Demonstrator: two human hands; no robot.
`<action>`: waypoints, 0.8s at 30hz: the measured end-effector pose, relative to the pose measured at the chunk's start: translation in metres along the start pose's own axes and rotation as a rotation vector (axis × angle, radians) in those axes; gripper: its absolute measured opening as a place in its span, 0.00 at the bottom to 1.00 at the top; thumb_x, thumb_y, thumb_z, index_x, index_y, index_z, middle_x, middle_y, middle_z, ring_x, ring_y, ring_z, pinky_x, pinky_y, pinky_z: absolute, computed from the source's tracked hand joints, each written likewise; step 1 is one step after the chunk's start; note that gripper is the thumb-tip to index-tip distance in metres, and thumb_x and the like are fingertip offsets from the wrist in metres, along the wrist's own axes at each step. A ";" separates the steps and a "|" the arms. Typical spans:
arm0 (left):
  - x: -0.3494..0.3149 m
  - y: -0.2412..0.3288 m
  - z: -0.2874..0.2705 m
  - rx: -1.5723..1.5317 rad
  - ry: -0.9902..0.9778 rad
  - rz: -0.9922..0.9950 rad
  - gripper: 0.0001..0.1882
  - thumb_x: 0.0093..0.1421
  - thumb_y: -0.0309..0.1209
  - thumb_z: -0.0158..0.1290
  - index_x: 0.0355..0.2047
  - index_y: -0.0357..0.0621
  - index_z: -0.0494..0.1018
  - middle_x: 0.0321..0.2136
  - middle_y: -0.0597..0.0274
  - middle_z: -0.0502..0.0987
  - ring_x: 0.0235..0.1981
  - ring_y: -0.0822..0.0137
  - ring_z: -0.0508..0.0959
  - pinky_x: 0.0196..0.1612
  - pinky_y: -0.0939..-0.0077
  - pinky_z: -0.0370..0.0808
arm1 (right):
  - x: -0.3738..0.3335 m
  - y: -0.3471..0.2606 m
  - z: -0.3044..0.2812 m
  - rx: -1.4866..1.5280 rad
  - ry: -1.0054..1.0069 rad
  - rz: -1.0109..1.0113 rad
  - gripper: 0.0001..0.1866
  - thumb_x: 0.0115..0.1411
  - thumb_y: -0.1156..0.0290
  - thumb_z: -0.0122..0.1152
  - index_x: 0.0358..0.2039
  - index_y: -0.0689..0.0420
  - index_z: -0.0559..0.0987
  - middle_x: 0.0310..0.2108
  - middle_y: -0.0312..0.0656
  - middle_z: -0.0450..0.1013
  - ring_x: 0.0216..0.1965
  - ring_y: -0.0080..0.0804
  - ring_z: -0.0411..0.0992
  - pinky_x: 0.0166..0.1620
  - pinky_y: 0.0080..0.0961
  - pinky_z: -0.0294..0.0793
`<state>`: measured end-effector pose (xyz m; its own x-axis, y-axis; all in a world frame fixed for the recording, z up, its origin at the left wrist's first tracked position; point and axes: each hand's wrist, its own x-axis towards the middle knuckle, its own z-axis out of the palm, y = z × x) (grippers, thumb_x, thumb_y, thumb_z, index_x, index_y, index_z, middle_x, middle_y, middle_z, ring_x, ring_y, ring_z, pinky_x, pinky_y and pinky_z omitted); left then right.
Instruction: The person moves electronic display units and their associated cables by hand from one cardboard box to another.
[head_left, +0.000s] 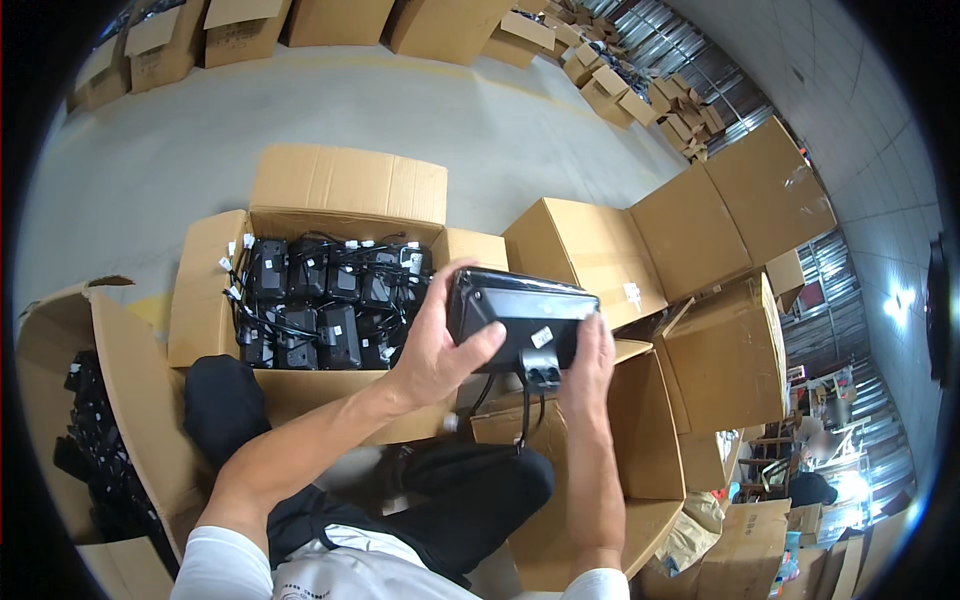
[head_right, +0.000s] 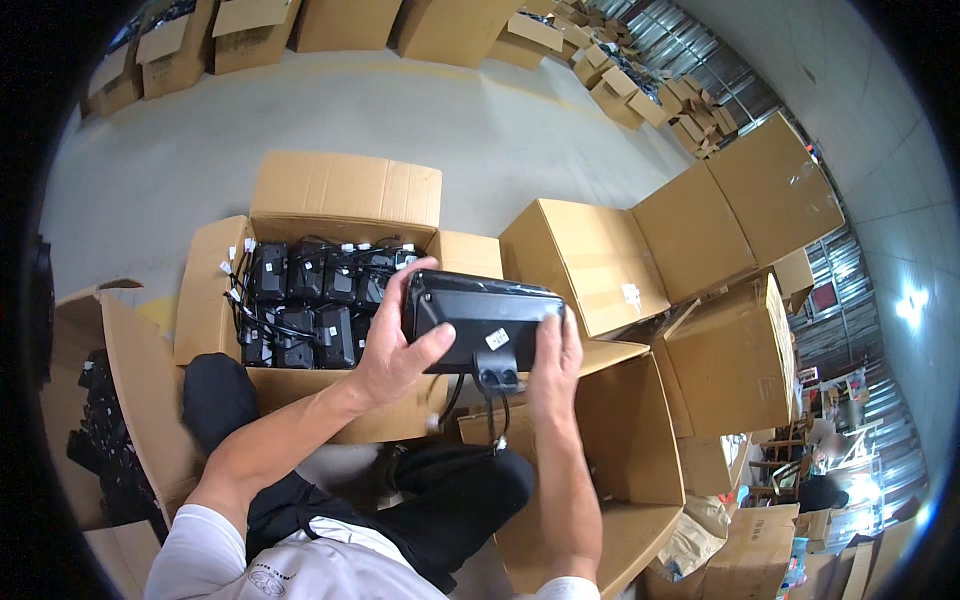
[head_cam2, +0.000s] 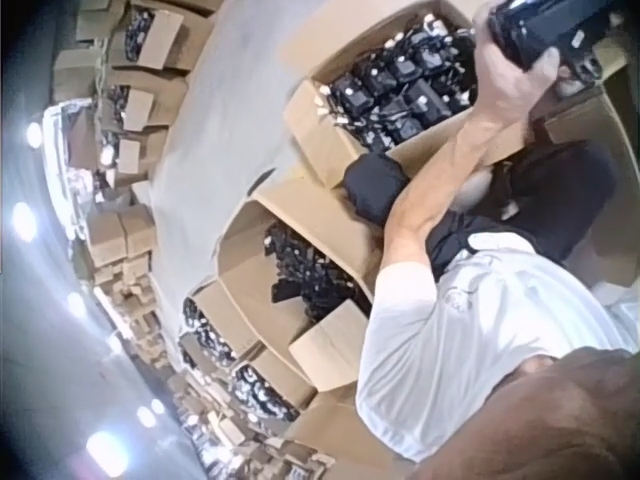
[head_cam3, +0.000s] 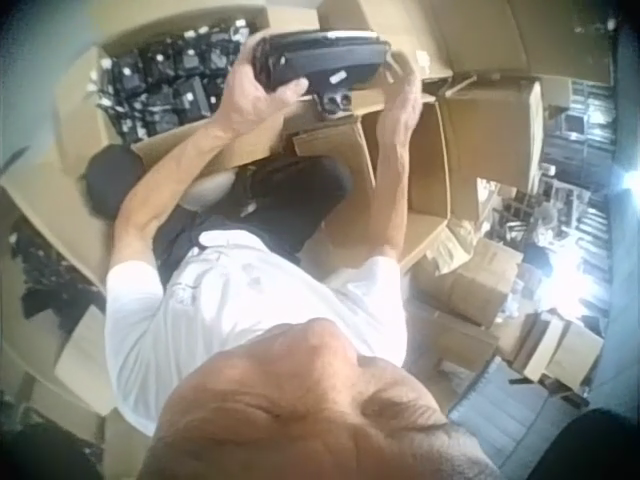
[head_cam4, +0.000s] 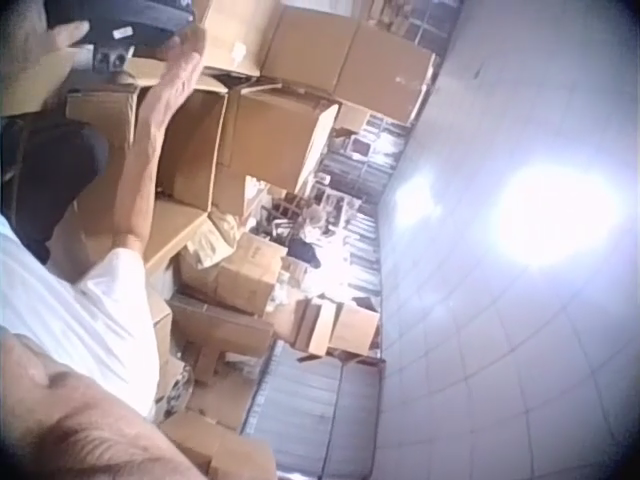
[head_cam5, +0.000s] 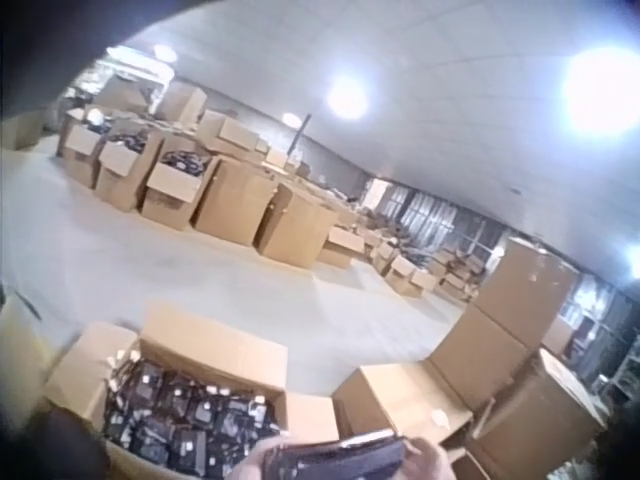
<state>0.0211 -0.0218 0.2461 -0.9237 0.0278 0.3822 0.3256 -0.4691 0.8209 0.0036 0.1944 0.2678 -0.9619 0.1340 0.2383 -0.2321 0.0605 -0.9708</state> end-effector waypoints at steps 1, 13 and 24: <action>0.000 -0.006 0.000 0.075 0.093 0.054 0.38 0.63 0.34 0.59 0.66 0.31 0.52 0.51 0.53 0.69 0.54 0.67 0.70 0.60 0.70 0.67 | -0.001 0.003 0.015 -0.009 0.014 0.038 0.22 0.76 0.55 0.45 0.48 0.62 0.75 0.40 0.35 0.73 0.41 0.21 0.67 0.48 0.21 0.68; 0.043 -0.021 -0.061 0.373 0.243 0.094 0.31 0.69 0.46 0.53 0.60 0.33 0.64 0.49 0.53 0.75 0.51 0.66 0.73 0.57 0.71 0.69 | 0.025 0.003 0.065 -0.207 -0.142 0.075 0.20 0.73 0.58 0.51 0.53 0.64 0.71 0.44 0.42 0.72 0.47 0.26 0.69 0.53 0.26 0.70; 0.066 -0.076 -0.168 0.227 -0.326 -0.820 0.13 0.57 0.32 0.63 0.39 0.37 0.79 0.18 0.60 0.80 0.16 0.72 0.77 0.29 0.73 0.75 | 0.113 0.111 0.137 0.196 -0.223 0.337 0.26 0.62 0.56 0.69 0.49 0.65 0.73 0.40 0.43 0.76 0.38 0.29 0.75 0.43 0.29 0.77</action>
<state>-0.0985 -0.1322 0.1381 -0.7917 0.5402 -0.2855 -0.3441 -0.0082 0.9389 -0.1511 0.0809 0.1831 -0.9911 -0.1040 -0.0825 0.0969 -0.1418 -0.9851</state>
